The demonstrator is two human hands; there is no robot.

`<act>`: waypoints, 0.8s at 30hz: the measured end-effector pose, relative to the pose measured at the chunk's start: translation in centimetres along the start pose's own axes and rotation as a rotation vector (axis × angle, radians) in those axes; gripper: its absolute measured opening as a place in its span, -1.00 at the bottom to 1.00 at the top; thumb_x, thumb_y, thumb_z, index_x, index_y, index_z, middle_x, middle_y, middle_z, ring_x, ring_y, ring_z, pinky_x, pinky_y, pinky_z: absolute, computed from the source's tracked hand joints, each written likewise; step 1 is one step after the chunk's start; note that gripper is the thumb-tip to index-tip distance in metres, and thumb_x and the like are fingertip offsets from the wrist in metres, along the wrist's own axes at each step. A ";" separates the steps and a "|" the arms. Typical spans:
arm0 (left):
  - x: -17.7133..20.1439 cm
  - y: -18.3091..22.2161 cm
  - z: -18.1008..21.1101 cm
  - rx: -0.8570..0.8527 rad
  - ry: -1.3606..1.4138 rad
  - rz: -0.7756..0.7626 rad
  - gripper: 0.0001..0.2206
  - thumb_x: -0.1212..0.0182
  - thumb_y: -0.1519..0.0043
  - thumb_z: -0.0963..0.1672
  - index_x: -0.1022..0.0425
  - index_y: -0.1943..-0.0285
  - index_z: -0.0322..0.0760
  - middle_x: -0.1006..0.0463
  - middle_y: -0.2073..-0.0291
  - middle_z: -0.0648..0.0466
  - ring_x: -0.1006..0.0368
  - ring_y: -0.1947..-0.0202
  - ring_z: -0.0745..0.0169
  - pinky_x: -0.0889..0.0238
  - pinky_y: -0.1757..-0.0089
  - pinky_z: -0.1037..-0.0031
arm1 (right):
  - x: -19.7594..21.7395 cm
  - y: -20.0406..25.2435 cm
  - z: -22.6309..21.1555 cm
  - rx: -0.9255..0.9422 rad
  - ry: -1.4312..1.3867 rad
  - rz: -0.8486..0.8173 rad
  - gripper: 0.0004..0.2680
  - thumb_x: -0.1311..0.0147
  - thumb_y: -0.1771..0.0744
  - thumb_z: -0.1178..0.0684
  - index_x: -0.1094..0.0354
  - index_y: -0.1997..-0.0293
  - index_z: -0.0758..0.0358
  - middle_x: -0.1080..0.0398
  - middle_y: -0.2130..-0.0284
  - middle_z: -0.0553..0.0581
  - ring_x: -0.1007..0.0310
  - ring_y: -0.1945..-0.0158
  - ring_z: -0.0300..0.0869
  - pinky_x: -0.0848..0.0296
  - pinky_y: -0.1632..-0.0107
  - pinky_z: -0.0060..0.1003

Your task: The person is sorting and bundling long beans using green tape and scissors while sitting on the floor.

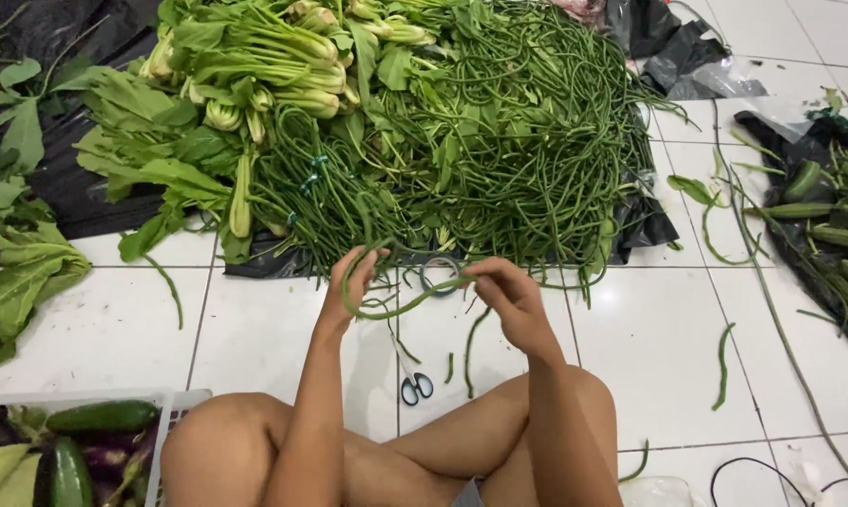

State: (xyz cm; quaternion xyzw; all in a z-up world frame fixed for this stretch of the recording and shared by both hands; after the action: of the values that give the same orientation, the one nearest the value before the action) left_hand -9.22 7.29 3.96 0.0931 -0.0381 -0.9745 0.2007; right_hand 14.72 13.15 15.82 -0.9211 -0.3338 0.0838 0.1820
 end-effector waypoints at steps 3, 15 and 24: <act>0.1 -0.6 -1.6 0.045 0.003 -0.099 -0.53 0.05 -0.44 -0.08 -0.20 -0.39 -0.63 -0.22 0.51 0.11 0.02 0.50 0.41 0.00 0.37 0.49 | -0.3 -0.8 0.7 -0.039 0.022 -0.063 -0.85 0.06 -0.39 0.31 -0.45 0.02 0.46 -0.51 0.35 0.24 -0.27 0.40 -0.28 -0.29 0.32 -0.34; 1.6 -2.2 -3.3 0.110 -0.076 -0.037 -0.60 0.17 -0.46 0.05 -0.49 -0.16 -0.22 -0.27 0.47 0.12 -0.13 0.49 0.36 -0.10 0.36 0.50 | 1.0 0.1 -2.1 -0.090 0.001 -0.202 -0.82 0.10 -0.37 0.35 -0.42 -0.02 0.51 -0.58 0.27 0.35 -0.55 0.22 -0.05 -0.47 0.12 -0.17; -9.1 3.6 0.8 0.078 -0.046 -0.400 -0.59 0.07 -0.43 0.10 -0.44 0.06 -0.32 -0.25 0.54 0.15 -0.19 0.58 0.34 -0.20 0.44 0.53 | -2.0 -2.4 0.8 0.031 0.311 -0.009 -0.82 0.11 -0.42 0.28 -0.42 -0.08 0.31 -0.44 0.33 0.14 -0.29 0.36 -0.24 -0.38 0.16 -0.28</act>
State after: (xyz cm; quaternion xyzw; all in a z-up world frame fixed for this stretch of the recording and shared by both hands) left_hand 0.26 7.62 6.65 0.0842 -0.0612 -0.9946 -0.0013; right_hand 11.62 13.81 16.09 -0.9186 -0.3043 -0.0556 0.2459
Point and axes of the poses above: each hand's wrist, its own y-axis away from the middle knuckle, its own x-axis out of the back of the hand, z = x × y, the point moved 7 cm from there along -y, towards the middle knuckle
